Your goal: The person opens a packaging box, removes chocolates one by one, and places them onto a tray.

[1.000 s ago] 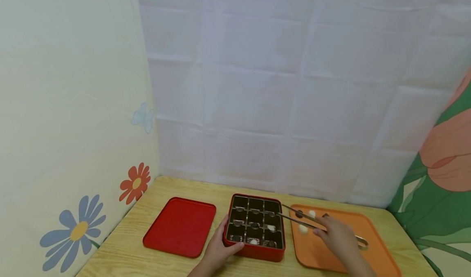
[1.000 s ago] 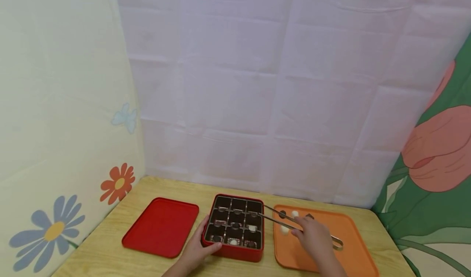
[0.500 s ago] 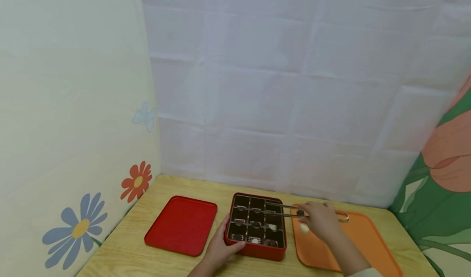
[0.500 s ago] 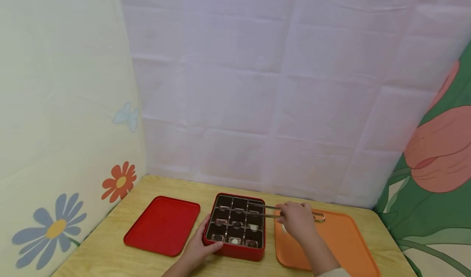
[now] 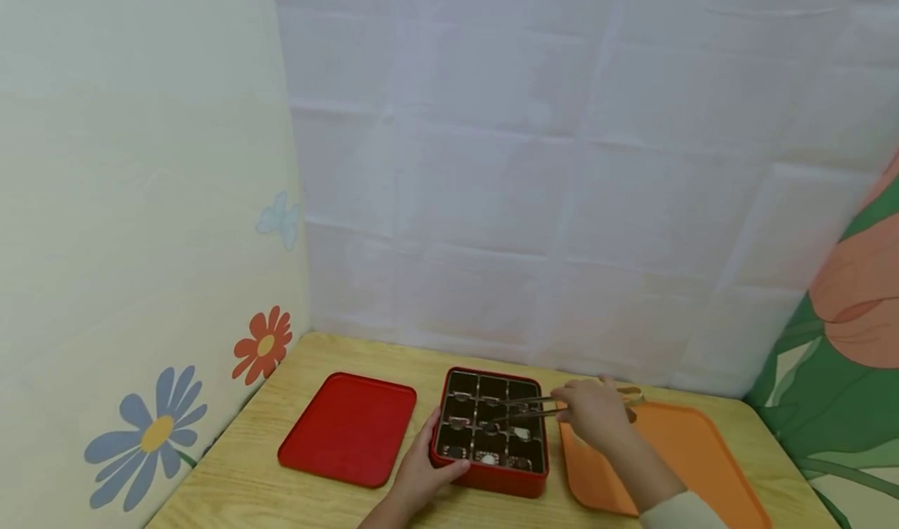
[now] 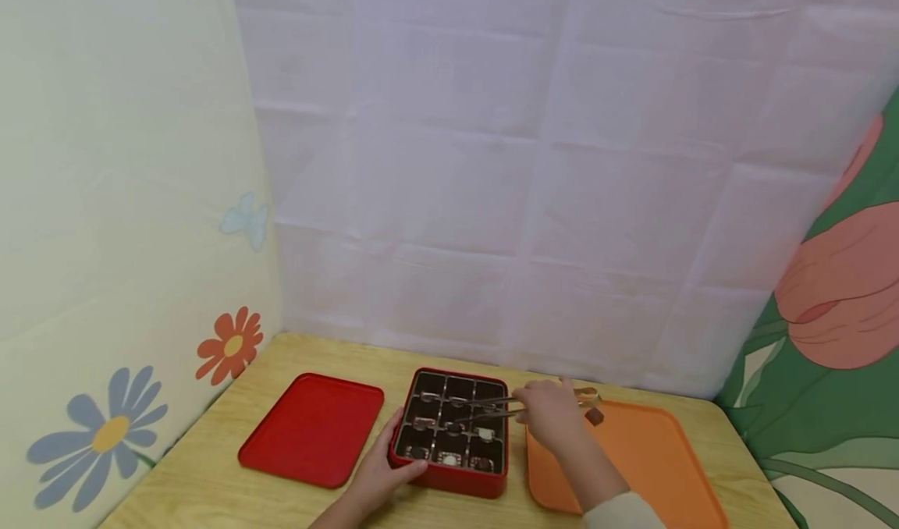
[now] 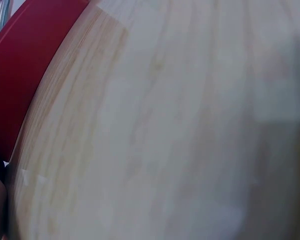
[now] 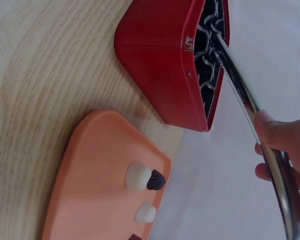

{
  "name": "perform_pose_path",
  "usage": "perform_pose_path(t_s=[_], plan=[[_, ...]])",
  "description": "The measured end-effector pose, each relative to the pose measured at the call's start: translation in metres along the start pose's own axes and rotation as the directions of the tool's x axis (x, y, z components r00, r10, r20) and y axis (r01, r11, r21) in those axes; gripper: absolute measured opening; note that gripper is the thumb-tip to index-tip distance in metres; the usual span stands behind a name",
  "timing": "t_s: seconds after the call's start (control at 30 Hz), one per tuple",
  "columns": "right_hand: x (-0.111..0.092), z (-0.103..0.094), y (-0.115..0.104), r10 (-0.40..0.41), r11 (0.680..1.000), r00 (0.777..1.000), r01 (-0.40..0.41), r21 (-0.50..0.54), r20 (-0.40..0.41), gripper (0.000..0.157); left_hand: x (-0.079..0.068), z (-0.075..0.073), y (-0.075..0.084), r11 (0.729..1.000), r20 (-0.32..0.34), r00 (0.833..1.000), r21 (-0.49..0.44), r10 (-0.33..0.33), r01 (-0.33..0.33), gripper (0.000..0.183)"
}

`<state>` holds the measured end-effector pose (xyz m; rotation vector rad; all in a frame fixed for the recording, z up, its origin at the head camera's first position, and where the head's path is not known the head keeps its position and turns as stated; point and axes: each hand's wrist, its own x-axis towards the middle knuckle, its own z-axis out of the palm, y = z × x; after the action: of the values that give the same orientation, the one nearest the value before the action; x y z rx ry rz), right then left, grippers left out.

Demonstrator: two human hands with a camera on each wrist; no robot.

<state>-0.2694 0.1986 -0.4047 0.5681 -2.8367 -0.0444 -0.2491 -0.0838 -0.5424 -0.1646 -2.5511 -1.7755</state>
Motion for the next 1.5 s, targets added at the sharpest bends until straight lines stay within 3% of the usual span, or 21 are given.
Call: perform_pose_path(t_s=[0.27,0.43,0.6,0.87,1.23,1.5], plan=[[0.012,-0.003,-0.011,-0.051,0.996,0.998,0.054,-0.072,0.046,0.029,-0.001,0.0,-0.001,1.0,0.0,1.0,-0.007,0.011,-0.011,0.103],[0.021,-0.009,-0.02,-0.032,0.99,0.989,0.051,-0.129,0.142,0.027,-0.001,0.0,-0.002,1.0,0.0,1.0,-0.007,0.016,-0.016,0.103],[0.026,-0.017,-0.029,-0.021,0.982,0.986,0.051,-0.18,0.162,0.018,-0.001,0.0,-0.001,1.0,-0.001,1.0,-0.01,0.02,-0.02,0.103],[0.037,-0.028,-0.055,-0.032,0.925,0.982,0.1,-0.367,0.186,0.024,-0.001,-0.001,-0.001,0.999,-0.001,1.0,-0.028,0.019,-0.019,0.103],[0.046,-0.029,-0.079,0.021,0.898,0.964,0.1,-0.429,0.267,0.013,-0.001,-0.001,0.0,1.0,0.006,1.0,-0.03,0.008,-0.008,0.103],[0.047,-0.025,-0.088,0.059,0.883,0.955,0.085,-0.461,0.291,0.035,0.0,0.0,-0.001,1.0,0.011,1.0,-0.028,0.012,-0.012,0.103]])
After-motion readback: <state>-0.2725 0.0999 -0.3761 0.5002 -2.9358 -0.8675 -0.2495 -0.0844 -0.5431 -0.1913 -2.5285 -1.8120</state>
